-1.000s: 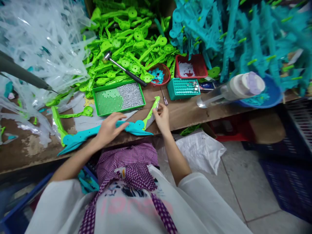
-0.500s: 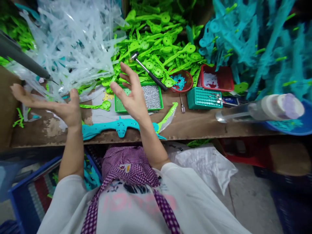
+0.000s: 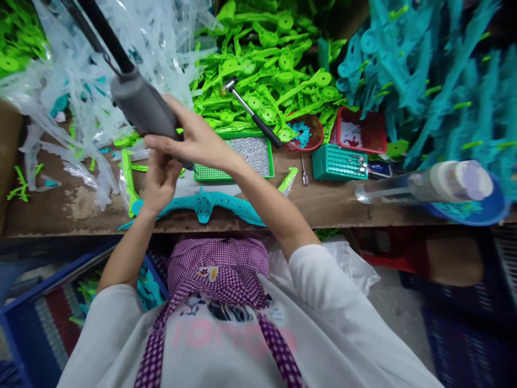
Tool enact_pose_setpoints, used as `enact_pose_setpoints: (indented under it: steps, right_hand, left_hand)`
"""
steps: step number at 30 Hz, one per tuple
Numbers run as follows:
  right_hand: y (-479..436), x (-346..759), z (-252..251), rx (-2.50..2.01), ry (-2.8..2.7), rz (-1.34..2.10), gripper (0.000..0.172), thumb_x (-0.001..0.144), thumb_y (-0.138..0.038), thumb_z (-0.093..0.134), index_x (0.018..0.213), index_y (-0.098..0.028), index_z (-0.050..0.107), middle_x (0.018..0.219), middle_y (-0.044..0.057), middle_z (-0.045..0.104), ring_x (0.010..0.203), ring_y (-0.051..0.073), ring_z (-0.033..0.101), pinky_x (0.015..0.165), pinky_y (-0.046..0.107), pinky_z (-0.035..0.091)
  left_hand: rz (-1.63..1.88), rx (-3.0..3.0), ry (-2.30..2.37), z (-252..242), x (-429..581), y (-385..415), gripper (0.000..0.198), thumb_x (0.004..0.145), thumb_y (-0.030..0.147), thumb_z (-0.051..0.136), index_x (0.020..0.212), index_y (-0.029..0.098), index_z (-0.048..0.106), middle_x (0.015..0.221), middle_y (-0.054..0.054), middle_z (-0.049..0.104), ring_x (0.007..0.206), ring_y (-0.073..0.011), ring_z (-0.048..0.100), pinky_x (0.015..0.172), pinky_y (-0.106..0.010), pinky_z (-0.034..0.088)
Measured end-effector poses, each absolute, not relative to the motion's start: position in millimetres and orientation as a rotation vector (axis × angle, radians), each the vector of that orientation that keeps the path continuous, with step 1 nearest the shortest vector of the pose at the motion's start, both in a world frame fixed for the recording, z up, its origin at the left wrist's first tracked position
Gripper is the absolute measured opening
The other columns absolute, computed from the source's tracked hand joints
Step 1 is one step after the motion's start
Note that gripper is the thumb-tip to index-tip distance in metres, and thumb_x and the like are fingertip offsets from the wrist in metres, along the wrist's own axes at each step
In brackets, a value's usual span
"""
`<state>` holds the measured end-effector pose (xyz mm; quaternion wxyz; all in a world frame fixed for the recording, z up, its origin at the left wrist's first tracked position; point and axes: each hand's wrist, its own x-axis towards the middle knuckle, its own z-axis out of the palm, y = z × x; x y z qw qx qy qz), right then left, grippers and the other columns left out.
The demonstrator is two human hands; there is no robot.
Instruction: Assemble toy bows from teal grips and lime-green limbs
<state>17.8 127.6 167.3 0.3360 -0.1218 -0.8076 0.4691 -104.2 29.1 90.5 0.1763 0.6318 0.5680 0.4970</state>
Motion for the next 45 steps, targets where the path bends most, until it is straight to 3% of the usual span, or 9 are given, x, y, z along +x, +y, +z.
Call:
enact_pose_setpoints:
  steps: [2, 5, 9, 13, 19, 29, 35, 41, 45]
  right_hand:
    - [124, 27, 170, -0.48, -2.063, 1.294, 0.038, 0.079, -0.052, 0.065, 0.101, -0.021, 0.06, 0.097, -0.004, 0.067, 0.096, 0.014, 0.062, 0.089, 0.031, 0.053]
    - [124, 41, 161, -0.689, -1.852, 1.333, 0.035, 0.072, -0.049, 0.074, 0.087, -0.02, 0.061, 0.083, -0.003, 0.065, 0.083, 0.014, 0.062, 0.078, 0.03, 0.056]
    - [141, 58, 131, -0.818, -1.616, 1.333, 0.039, 0.074, -0.057, 0.069, 0.082, -0.019, 0.061, 0.07, -0.002, 0.057, 0.073, 0.014, 0.061, 0.067, 0.032, 0.056]
    - [166, 66, 97, -0.945, -1.518, 1.19, 0.04, 0.077, -0.06, 0.065, 0.086, -0.021, 0.062, 0.067, -0.001, 0.057, 0.073, 0.017, 0.063, 0.066, 0.035, 0.056]
    - [186, 46, 76, -0.967, -1.369, 1.013, 0.055, 0.082, -0.075, 0.043, 0.087, -0.023, 0.06, 0.063, 0.0, 0.053, 0.07, 0.02, 0.066, 0.061, 0.037, 0.054]
    - [193, 37, 62, -0.971, -1.352, 1.077, 0.056, 0.077, -0.078, 0.047, 0.084, -0.023, 0.06, 0.057, -0.003, 0.05, 0.054, 0.015, 0.059, 0.056, 0.033, 0.052]
    - [194, 36, 57, -0.871, -1.441, 1.075, 0.06, 0.082, -0.076, 0.041, 0.087, -0.021, 0.063, 0.06, -0.002, 0.053, 0.058, 0.015, 0.064, 0.055, 0.029, 0.051]
    - [197, 42, 72, -0.804, -1.392, 1.049, 0.062, 0.082, -0.077, 0.039, 0.093, -0.02, 0.062, 0.059, -0.004, 0.052, 0.057, 0.013, 0.064, 0.053, 0.026, 0.05]
    - [185, 69, 102, -0.713, -1.275, 1.019, 0.055, 0.08, -0.077, 0.044, 0.087, -0.024, 0.057, 0.051, -0.007, 0.045, 0.044, 0.012, 0.056, 0.046, 0.025, 0.045]
  left_hand:
    - [1.368, 1.814, 1.617, 85, -93, 21, 0.056, 0.098, 0.055, 0.036, 0.147, 0.03, 0.026, 0.136, -0.01, 0.056, 0.123, -0.0241, 0.058, 0.102, -0.042, 0.048]
    - [1.2, 1.931, 1.723, 77, -93, -1, 0.058, 0.095, 0.051, 0.048, 0.146, 0.026, 0.036, 0.137, -0.012, 0.055, 0.124, -0.0266, 0.056, 0.103, -0.046, 0.047]
    - [0.74, 2.196, 1.764, 63, -114, -41, 0.046, 0.089, 0.045, 0.061, 0.13, 0.023, 0.059, 0.128, -0.013, 0.062, 0.12, -0.03, 0.057, 0.103, -0.051, 0.044]
    - [0.494, 2.288, 1.811, 45, -134, -62, 0.039, 0.093, 0.037, 0.057, 0.128, 0.023, 0.061, 0.123, -0.015, 0.065, 0.111, -0.0298, 0.061, 0.095, -0.05, 0.047]
    - [0.536, 2.299, 1.837, 36, -138, -53, 0.033, 0.094, 0.036, 0.055, 0.121, 0.022, 0.067, 0.11, -0.012, 0.07, 0.099, -0.0268, 0.065, 0.086, -0.043, 0.051]
    - [0.597, 2.305, 1.852, 36, -137, -55, 0.031, 0.094, 0.035, 0.057, 0.121, 0.023, 0.068, 0.109, -0.01, 0.071, 0.096, -0.0249, 0.065, 0.085, -0.04, 0.049]
    - [0.652, 2.346, 1.859, 32, -138, -52, 0.03, 0.092, 0.034, 0.059, 0.118, 0.022, 0.069, 0.107, -0.009, 0.072, 0.093, -0.0247, 0.066, 0.081, -0.039, 0.05]
    - [1.074, 2.385, 1.876, 36, -125, -73, 0.029, 0.085, 0.025, 0.07, 0.114, 0.026, 0.068, 0.115, -0.008, 0.07, 0.102, -0.0243, 0.066, 0.095, -0.043, 0.046]
    - [1.201, 2.213, 1.701, 51, -95, -87, 0.031, 0.084, 0.019, 0.071, 0.113, 0.027, 0.067, 0.107, -0.005, 0.071, 0.099, -0.0213, 0.067, 0.091, -0.039, 0.049]
